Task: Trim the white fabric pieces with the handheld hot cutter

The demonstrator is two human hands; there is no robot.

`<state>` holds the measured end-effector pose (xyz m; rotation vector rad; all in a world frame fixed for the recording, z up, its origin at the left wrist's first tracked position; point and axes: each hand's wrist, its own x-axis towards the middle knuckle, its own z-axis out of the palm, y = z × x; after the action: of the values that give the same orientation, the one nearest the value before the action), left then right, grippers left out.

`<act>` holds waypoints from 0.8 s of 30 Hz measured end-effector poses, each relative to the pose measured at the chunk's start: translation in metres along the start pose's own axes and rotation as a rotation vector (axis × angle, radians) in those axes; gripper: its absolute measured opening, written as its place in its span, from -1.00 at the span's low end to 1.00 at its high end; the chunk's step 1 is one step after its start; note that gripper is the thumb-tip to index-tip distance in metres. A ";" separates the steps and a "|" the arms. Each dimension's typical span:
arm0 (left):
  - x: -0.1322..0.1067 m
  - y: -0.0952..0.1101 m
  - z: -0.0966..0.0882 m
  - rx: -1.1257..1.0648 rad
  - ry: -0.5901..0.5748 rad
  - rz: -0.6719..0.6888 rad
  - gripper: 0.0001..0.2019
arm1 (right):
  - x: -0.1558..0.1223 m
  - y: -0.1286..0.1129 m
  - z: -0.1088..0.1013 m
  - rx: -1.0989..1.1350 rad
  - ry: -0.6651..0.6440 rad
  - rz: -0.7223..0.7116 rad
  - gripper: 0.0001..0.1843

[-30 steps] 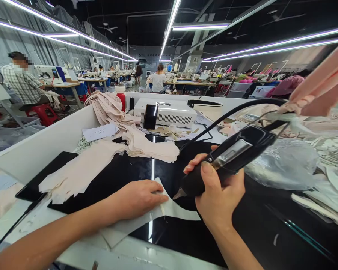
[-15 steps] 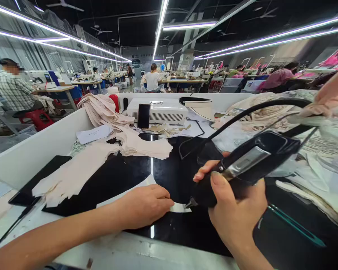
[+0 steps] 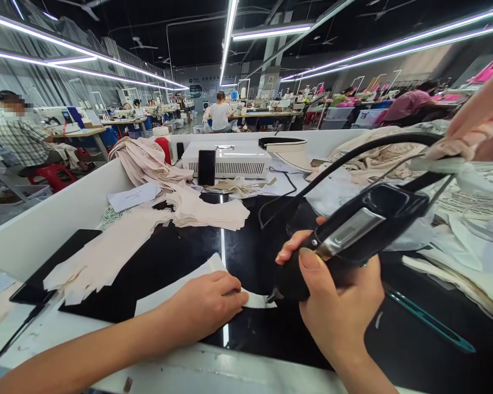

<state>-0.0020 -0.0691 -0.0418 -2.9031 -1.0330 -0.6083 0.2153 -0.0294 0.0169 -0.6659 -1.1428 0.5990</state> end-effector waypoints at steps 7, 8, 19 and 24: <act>-0.003 0.009 0.001 0.010 0.004 -0.039 -0.83 | 0.002 0.002 0.015 0.123 -0.030 0.032 -0.51; -0.003 0.010 0.001 0.012 0.004 -0.044 -0.83 | 0.002 0.003 0.016 0.127 -0.037 0.037 -0.51; 0.001 0.020 0.002 0.036 0.073 -0.047 -0.78 | -0.001 0.003 0.013 0.118 -0.077 0.019 -0.64; 0.002 0.022 -0.001 0.050 0.046 -0.062 -0.79 | 0.000 0.004 0.016 0.125 -0.062 0.030 -0.62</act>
<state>0.0126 -0.0850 -0.0376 -2.8103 -1.1198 -0.6381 0.1993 -0.0240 0.0181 -0.5609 -1.1448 0.7150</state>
